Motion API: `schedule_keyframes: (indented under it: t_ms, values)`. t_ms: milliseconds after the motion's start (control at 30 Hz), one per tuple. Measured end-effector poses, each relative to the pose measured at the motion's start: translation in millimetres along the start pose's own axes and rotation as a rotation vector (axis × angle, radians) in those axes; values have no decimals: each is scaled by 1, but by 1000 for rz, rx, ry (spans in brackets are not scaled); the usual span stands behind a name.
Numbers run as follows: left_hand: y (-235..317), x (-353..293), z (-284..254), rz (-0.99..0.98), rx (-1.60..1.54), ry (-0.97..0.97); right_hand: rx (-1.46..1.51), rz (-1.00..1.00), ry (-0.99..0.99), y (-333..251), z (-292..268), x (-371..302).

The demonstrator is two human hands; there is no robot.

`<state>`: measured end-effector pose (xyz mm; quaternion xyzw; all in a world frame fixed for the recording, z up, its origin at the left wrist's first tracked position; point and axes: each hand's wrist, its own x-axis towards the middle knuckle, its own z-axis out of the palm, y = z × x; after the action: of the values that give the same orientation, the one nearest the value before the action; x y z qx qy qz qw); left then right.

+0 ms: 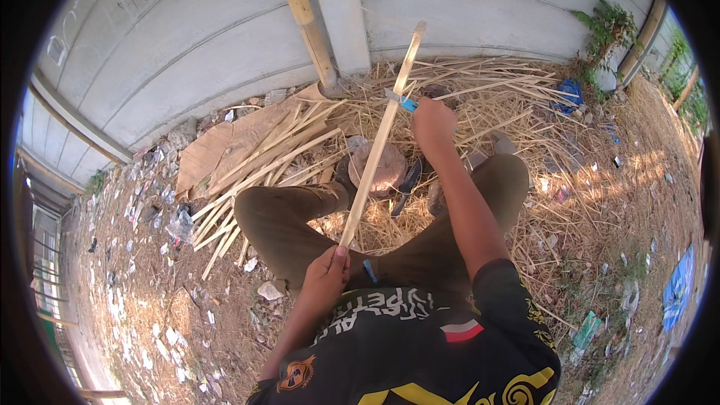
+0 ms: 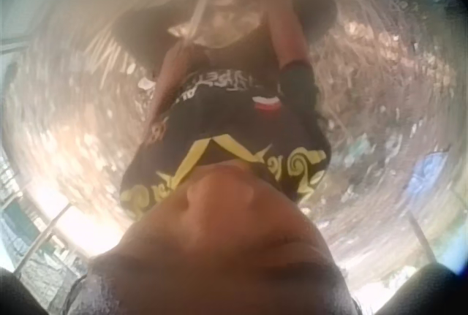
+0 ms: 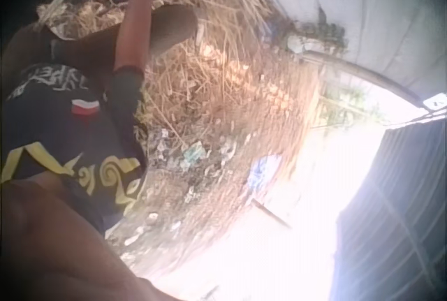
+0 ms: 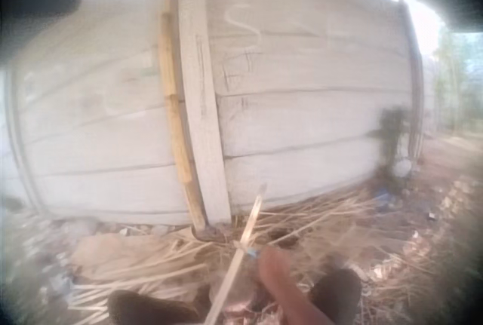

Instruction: The person sits on the ground and uses a knife to split a long bamboo stick into thin strips. They hold the bamboo with one hand and strike it with the knife to separate the layers, then use a blue tool to further refine the strips.

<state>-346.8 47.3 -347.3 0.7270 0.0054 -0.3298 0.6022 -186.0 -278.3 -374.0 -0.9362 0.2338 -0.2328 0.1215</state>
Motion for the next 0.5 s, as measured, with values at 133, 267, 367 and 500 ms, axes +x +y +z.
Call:
schedule_keyframes:
  t_ms: [133, 267, 367, 500]
  values:
    - [0, -29, -14, -21, 211, -9, -35, 146, -63, 16, -8, 12]
    - [0, -61, -32, -65, 386, -63, -9, 370, -52, 40, -17, 23]
    - [-16, -78, -51, -196, 361, -103, 50, 475, -113, 69, -23, 26]
    - [-17, -76, -51, -155, 292, -55, 177, 406, -66, 40, -14, 20]
